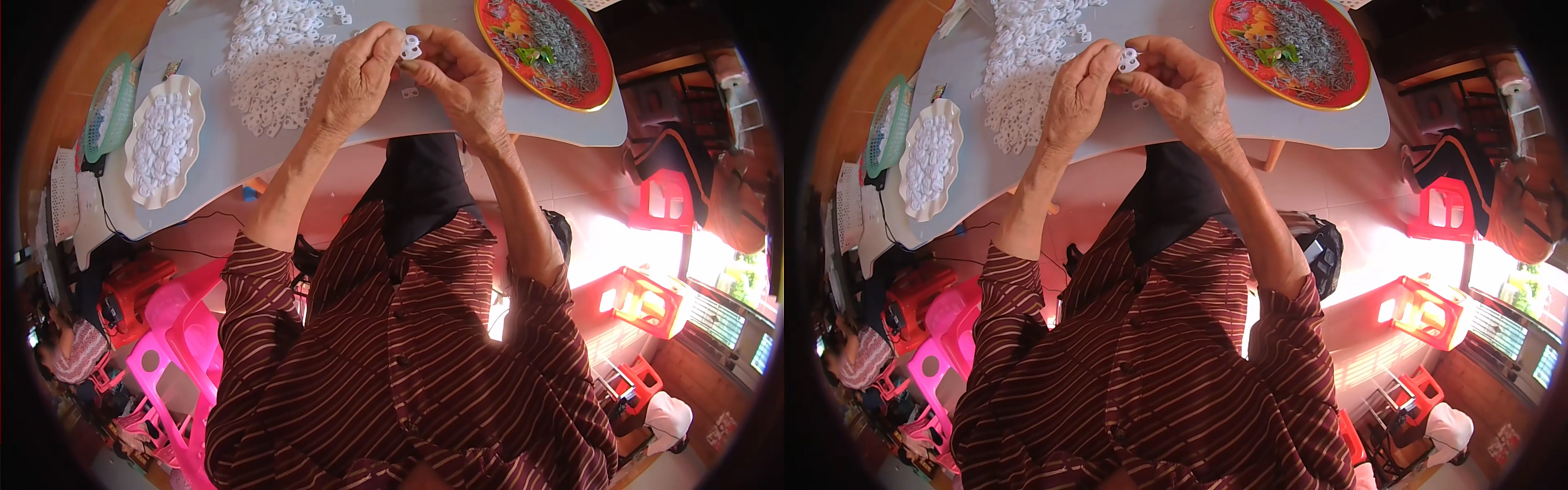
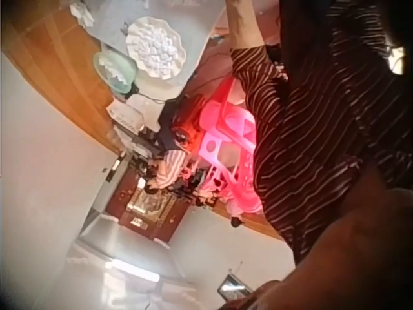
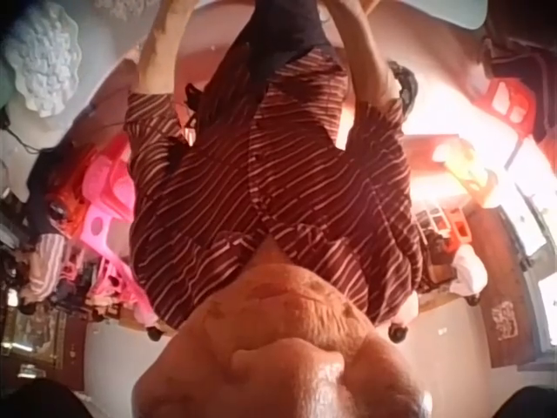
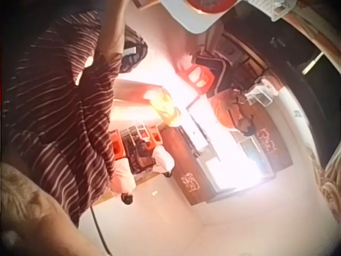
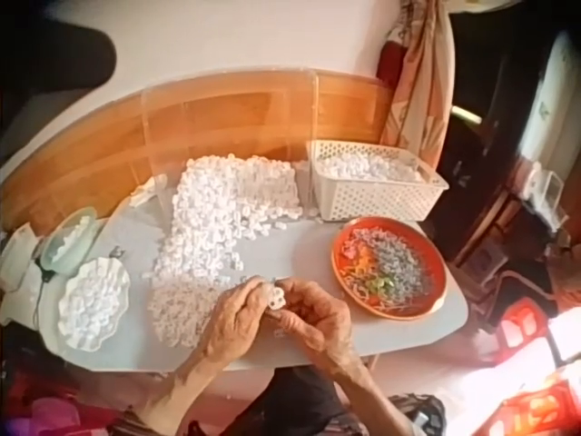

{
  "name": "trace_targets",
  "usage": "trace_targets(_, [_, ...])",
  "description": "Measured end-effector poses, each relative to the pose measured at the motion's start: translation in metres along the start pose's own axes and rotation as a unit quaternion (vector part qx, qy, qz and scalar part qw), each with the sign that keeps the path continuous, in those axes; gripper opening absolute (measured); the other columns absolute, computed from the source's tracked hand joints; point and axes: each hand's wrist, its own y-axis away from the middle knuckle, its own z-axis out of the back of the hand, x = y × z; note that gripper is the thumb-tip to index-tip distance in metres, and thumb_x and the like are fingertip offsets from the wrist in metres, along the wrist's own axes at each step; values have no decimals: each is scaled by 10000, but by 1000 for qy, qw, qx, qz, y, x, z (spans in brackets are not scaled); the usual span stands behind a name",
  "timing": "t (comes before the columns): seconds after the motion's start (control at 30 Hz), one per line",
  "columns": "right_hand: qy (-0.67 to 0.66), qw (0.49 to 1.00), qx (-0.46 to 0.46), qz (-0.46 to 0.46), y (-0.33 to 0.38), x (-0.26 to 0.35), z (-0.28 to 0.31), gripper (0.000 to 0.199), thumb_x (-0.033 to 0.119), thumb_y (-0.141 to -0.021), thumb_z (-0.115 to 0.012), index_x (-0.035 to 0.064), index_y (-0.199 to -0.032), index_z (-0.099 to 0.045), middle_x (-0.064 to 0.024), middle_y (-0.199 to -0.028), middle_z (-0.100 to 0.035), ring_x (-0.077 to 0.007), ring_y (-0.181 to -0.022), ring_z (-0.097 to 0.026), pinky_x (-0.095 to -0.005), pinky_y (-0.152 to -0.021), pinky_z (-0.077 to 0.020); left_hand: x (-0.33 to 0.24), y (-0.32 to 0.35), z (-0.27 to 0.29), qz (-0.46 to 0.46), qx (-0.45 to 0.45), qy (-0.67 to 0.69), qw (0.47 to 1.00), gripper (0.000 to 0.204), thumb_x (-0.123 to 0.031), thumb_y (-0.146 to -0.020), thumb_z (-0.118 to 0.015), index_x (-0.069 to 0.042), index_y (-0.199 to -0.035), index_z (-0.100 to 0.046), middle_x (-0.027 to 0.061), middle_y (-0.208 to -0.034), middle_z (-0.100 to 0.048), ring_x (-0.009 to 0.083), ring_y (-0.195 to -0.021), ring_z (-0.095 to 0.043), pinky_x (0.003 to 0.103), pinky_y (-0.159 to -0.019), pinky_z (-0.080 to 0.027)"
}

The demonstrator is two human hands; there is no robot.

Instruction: Assemble small white plastic components by hand by snapping pieces together.

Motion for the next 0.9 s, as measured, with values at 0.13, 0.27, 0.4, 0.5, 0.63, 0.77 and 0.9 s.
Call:
trace_targets(0.13, [-14, 1000, 13, -10, 0, -5, 1, 324, 30, -813, -665, -27, -1110, -549, -50, -865, -597, -85, -734, -594, -221, -647, -497, 2, 0, 3, -15, 25, -10, 1000, 262, -243, -942, -472, 4, -889, -542, 121, -632, -504, 161, -575, -492, 298, -549, -419])
trace_targets(0.27, [65, 998, 15, 16, 2, -5, 2, 293, 15, -810, -659, -39, -1077, -551, -48, -815, -608, -82, -712, -593, -212, -615, -492, 5, 2, 5, 17, 58, 32, 998, 286, -259, -940, -484, 15, -895, -555, 78, -617, -497, 119, -577, -474, 270, -546, -421])
trace_targets(0.4, [52, 998, 0, 33, 3, -6, -1, 235, 11, -816, -646, -41, -1027, -556, -45, -751, -632, -67, -668, -582, -205, -589, -482, 6, 1, 6, 7, 62, 32, 998, 294, -263, -940, -485, 20, -890, -549, 51, -610, -482, 102, -582, -464, 261, -547, -421])
trace_targets(0.5, [89, 995, 5, 38, 4, -6, -1, 186, 19, -827, -635, -37, -987, -557, -55, -736, -652, -62, -641, -579, -206, -568, -480, 8, 1, 9, -1, 94, 44, 995, 291, -262, -941, -483, 17, -885, -544, 37, -608, -467, 92, -580, -457, 257, -543, -413])
trace_targets(0.63, [101, 994, 6, 35, 5, -5, -3, 157, 33, -836, -629, -33, -958, -555, -69, -721, -662, -63, -617, -577, -206, -548, -478, 13, 3, 9, 1, 105, 36, 994, 300, -270, -948, -464, 12, -874, -538, 24, -605, -461, 90, -573, -447, 254, -534, -400])
trace_targets(0.77, [110, 993, 6, 48, 5, -6, 0, 142, 36, -836, -630, -32, -934, -552, -74, -718, -661, -72, -604, -585, -208, -538, -481, 7, 1, 9, 18, 136, 36, 990, 328, -302, -947, -443, 5, -873, -532, 20, -670, -495, 104, -615, -446, 250, -577, -386])
trace_targets(0.9, [113, 993, 4, 43, 6, 1, -2, 130, 41, -838, -632, -31, -916, -556, -76, -710, -659, -79, -615, -600, -211, -544, -492, 3, 3, 7, 31, 132, 50, 989, 333, -306, -943, -426, -3, -847, -522, 23, -666, -487, 109, -614, -442, 256, -584, -383])
